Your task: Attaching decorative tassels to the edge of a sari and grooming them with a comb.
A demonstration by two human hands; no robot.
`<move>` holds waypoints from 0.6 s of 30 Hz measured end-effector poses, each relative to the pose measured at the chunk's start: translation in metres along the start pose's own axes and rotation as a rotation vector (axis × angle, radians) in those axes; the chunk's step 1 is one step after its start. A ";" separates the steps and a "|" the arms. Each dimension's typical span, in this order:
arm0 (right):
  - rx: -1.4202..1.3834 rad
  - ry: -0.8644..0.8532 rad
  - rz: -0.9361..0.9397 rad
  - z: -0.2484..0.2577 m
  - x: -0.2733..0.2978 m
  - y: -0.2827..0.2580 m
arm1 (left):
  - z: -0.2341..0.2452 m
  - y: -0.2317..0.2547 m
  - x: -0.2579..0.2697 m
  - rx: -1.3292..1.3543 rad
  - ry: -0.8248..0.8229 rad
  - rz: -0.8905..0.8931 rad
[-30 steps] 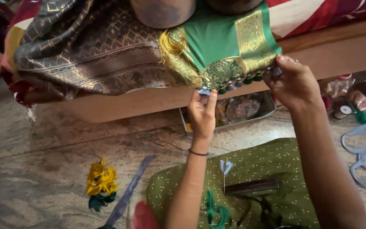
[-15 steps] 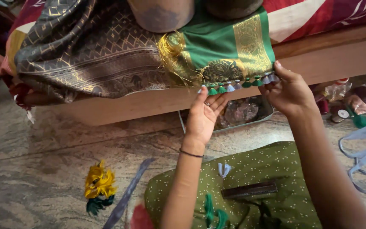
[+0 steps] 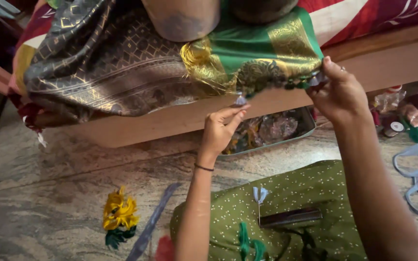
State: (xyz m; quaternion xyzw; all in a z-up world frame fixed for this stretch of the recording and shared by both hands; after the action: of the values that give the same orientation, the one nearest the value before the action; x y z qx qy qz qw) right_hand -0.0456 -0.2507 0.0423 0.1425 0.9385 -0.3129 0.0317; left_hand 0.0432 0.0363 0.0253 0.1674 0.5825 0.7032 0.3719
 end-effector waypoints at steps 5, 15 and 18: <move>0.030 -0.046 -0.037 -0.008 0.002 -0.002 | -0.002 -0.001 -0.012 0.713 -0.078 -0.007; 0.086 0.060 -0.131 -0.005 0.002 0.009 | 0.005 -0.046 -0.019 0.797 0.025 -0.030; 0.022 0.032 -0.112 0.008 -0.002 0.008 | 0.003 -0.028 -0.011 0.684 0.006 -0.092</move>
State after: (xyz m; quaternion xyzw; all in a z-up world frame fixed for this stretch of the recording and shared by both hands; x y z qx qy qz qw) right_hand -0.0412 -0.2493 0.0318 0.0951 0.9419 -0.3223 -0.0027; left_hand 0.0620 0.0316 0.0018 0.2538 0.7925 0.4500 0.3240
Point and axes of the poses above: each hand's wrist, its own x-axis away from the middle knuckle, its own z-axis out of the back of the hand, y = z × x, the point moved 1 cm from there along -x, towards the middle knuckle, and after that the axes turned 15 degrees about -y, right-handed, at the moved point
